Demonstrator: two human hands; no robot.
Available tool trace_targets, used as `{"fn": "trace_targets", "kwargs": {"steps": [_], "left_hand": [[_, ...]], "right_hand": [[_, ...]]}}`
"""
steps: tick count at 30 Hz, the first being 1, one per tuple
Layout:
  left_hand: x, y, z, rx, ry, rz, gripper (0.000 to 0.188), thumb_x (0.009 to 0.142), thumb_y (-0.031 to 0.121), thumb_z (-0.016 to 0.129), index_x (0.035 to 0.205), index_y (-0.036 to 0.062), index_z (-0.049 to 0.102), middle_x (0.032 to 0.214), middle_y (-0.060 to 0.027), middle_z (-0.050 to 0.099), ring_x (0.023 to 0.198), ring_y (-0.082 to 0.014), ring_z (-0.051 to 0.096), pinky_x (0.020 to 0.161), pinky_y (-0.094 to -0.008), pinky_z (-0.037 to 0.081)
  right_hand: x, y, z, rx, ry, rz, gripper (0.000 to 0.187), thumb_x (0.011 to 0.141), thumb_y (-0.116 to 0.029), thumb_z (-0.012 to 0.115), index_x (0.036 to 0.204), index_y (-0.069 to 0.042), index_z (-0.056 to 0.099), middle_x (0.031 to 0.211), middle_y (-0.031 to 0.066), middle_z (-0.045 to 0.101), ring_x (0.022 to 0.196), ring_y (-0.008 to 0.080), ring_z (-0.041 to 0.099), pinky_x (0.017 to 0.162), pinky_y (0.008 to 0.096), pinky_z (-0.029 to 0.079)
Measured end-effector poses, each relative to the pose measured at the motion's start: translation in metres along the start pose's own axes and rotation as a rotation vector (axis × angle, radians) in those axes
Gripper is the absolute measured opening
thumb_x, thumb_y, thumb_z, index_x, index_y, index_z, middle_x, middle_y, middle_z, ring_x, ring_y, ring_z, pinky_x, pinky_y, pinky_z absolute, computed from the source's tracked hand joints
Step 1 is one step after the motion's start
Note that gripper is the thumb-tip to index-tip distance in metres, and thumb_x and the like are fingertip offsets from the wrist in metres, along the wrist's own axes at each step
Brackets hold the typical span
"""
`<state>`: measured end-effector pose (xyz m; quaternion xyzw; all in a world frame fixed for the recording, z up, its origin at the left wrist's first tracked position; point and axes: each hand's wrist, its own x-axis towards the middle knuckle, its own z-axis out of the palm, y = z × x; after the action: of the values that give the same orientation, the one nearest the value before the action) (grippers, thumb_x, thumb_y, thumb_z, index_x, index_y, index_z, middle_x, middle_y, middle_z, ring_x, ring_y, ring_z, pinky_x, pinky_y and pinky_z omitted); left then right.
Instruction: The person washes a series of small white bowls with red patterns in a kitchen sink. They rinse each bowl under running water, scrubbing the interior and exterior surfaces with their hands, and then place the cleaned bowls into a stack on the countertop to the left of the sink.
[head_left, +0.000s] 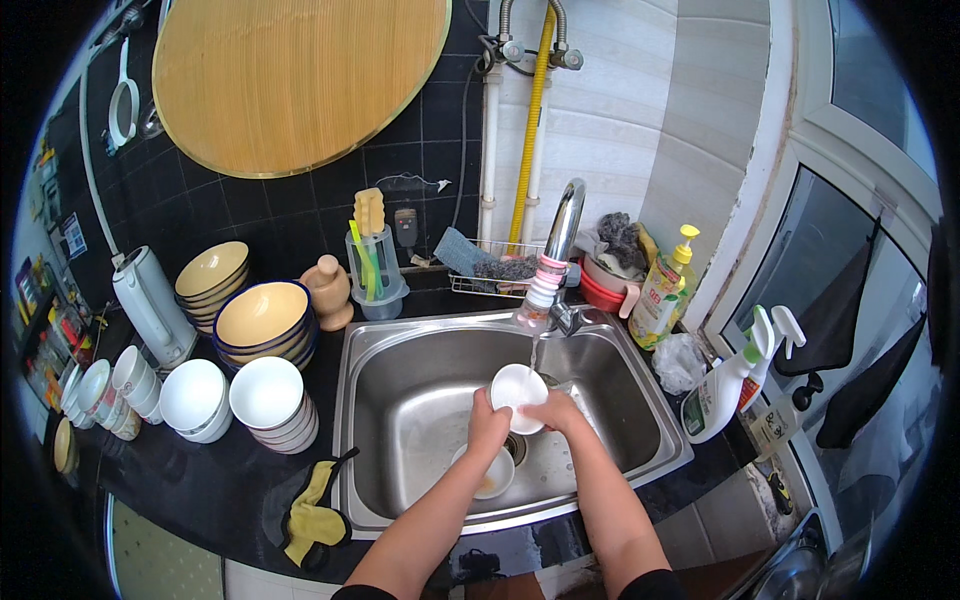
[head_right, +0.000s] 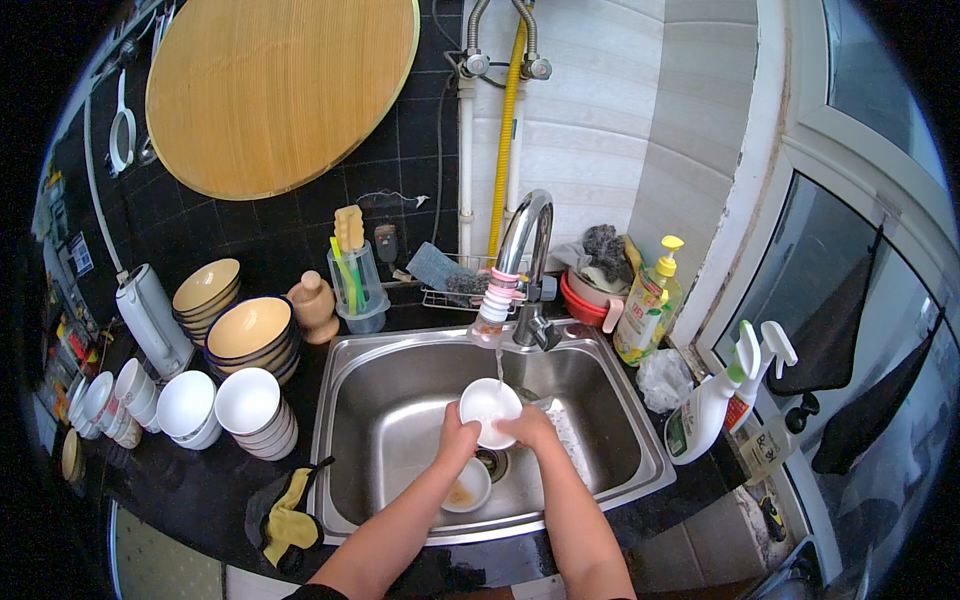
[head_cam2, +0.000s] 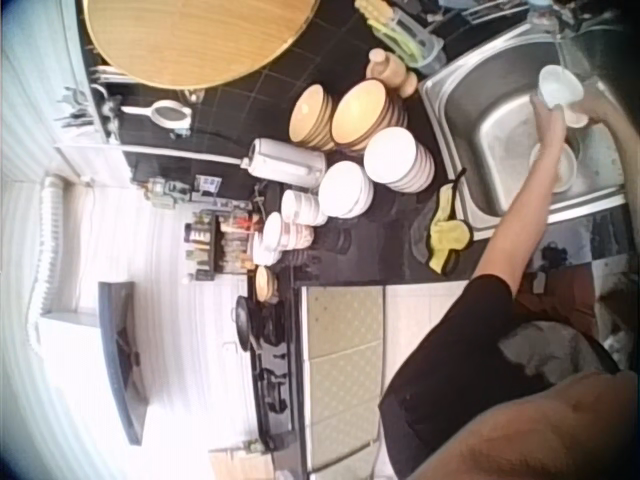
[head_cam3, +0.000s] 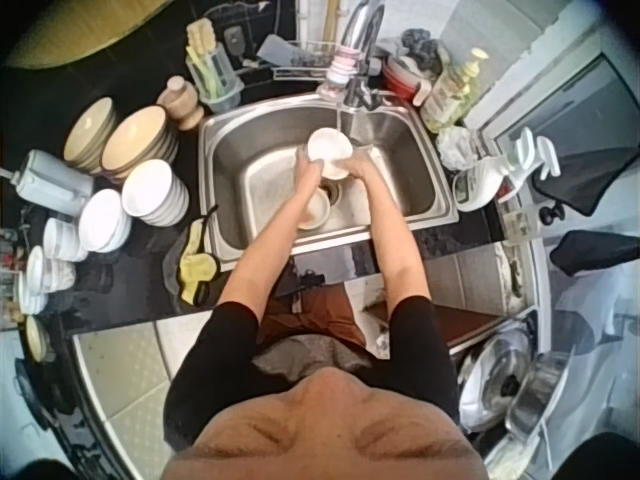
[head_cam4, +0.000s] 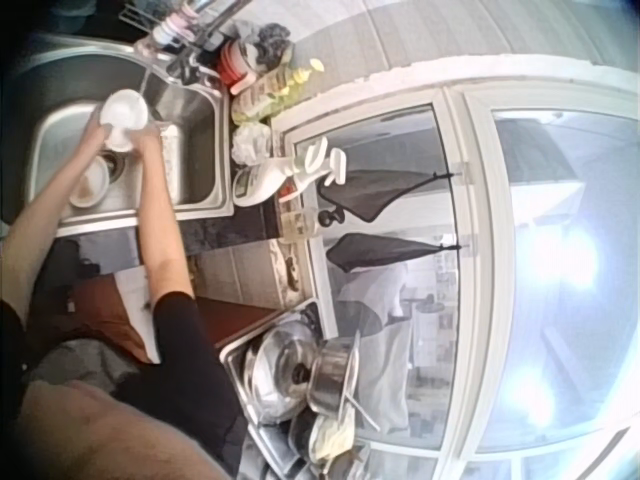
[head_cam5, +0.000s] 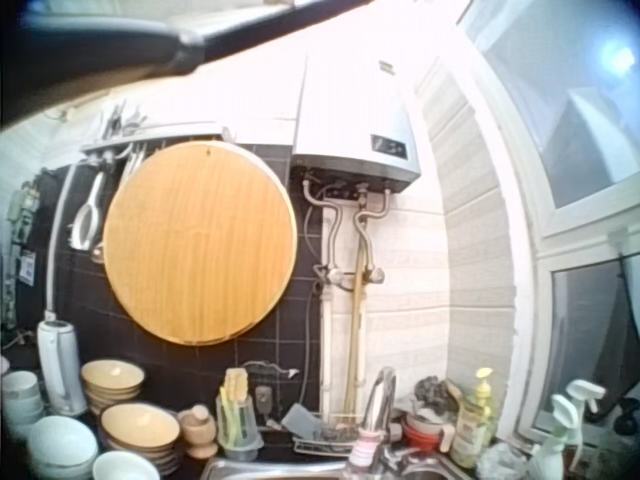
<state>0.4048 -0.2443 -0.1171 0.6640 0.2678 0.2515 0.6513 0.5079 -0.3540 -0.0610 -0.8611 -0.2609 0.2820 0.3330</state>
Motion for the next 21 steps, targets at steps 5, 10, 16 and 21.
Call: {"fn": "trace_targets", "kwargs": {"steps": [5, 10, 16, 21], "left_hand": [[-0.027, 0.051, 0.007, -0.049, 0.03, -0.109, 0.062, 0.068, 0.011, 0.054, 0.12, -0.001, 0.024, 0.097, -0.0182, 0.051, 0.082, -0.0281, 0.057, 0.041, -0.0299, 0.048], [-0.027, 0.049, 0.004, 0.025, 0.008, -0.061, 0.061, 0.069, 0.006, 0.05, 0.122, 0.0011, 0.021, 0.098, -0.0198, 0.049, 0.071, -0.0265, 0.059, 0.04, -0.0292, 0.05], [-0.037, 0.06, 0.016, -0.293, 0.032, -0.079, 0.059, 0.07, 0.004, 0.049, 0.121, 0.0018, 0.021, 0.098, -0.0223, 0.048, 0.057, -0.021, 0.058, 0.038, -0.0295, 0.049], [-0.027, 0.051, 0.002, -0.15, -0.155, -0.255, 0.053, 0.061, 0.006, 0.042, 0.113, 0.0003, 0.033, 0.069, -0.0162, 0.053, 0.041, -0.0206, 0.051, 0.033, -0.0303, 0.042]], "right_hand": [[-0.003, -0.003, 0.003, 0.272, 0.253, 0.013, 0.042, 0.067, -0.03, 0.068, 0.087, 0.006, 0.061, 0.069, 0.0162, 0.062, 0.056, 0.0211, 0.062, 0.044, 0.0322, 0.048], [0.003, 0.005, 0.005, 0.161, 0.114, -0.043, 0.036, 0.07, -0.027, 0.067, 0.082, 0.006, 0.061, 0.065, 0.0123, 0.061, 0.051, 0.0183, 0.06, 0.042, 0.0297, 0.047], [0.006, 0.005, 0.005, 0.392, -0.035, 0.08, 0.042, 0.067, -0.031, 0.068, 0.083, 0.007, 0.062, 0.066, 0.0197, 0.061, 0.055, 0.0239, 0.062, 0.045, 0.0323, 0.048], [-0.008, -0.003, -0.002, -0.3, 0.449, -0.103, 0.045, 0.067, -0.042, 0.065, 0.091, -0.004, 0.063, 0.078, 0.0186, 0.062, 0.073, 0.0294, 0.061, 0.068, 0.0379, 0.048]]}}
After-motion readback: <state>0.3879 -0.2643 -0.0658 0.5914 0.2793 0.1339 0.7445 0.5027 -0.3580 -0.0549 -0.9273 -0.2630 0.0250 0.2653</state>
